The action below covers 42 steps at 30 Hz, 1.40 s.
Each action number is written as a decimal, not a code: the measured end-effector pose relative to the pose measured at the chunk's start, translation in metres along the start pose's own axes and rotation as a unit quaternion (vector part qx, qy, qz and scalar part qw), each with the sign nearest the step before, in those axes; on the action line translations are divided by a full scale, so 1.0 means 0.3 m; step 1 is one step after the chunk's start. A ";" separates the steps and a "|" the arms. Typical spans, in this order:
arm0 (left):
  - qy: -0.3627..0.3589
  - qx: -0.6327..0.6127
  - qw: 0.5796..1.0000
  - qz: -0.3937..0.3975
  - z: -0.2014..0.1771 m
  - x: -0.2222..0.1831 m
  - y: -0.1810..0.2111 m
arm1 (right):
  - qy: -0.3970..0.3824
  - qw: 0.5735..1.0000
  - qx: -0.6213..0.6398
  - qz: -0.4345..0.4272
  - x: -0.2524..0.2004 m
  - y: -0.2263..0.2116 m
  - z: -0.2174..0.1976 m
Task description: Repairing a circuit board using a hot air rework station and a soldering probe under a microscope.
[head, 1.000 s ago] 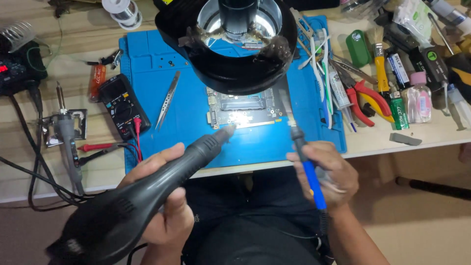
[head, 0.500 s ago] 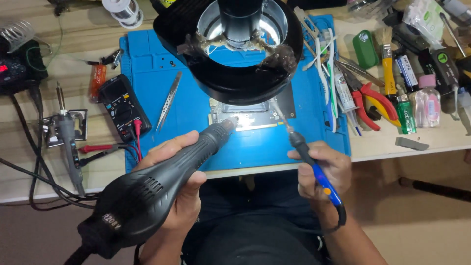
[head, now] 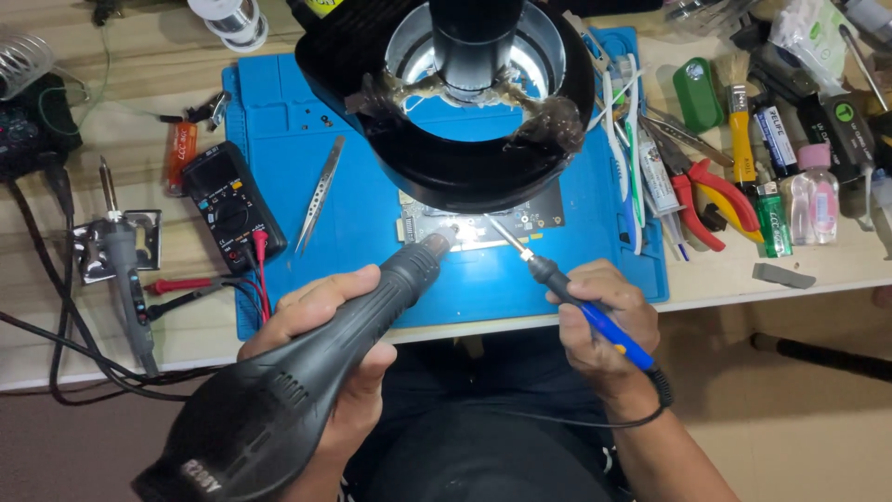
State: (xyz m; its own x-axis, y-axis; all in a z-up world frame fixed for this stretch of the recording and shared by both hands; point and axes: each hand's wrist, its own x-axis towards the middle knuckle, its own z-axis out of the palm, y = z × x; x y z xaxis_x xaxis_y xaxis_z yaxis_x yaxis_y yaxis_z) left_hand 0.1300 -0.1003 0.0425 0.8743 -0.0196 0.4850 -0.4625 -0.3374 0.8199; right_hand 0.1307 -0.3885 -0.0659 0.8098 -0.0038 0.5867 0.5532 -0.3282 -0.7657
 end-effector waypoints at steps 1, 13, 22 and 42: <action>0.013 0.004 1.000 0.018 0.001 -0.005 -0.018 | 0.004 1.000 -0.022 0.003 -0.005 0.002 0.000; -0.014 0.025 1.000 0.007 0.004 0.023 -0.011 | -0.003 0.998 -0.060 -0.021 0.031 -0.020 0.024; -0.030 -0.134 0.989 -0.049 0.047 -0.046 -0.112 | 0.003 0.997 -0.074 -0.024 0.032 -0.033 0.036; 0.054 -0.007 0.997 0.053 0.099 0.067 -0.066 | 0.027 0.997 -0.073 0.028 0.048 -0.077 0.020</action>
State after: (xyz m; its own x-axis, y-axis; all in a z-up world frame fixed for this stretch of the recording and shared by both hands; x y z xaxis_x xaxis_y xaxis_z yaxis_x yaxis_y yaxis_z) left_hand 0.1613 -0.1219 0.0269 0.8002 0.0470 0.5978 -0.5536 -0.3254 0.7666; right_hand 0.1307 -0.3753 -0.0414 0.8251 -0.0761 0.5599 0.4692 -0.4599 -0.7539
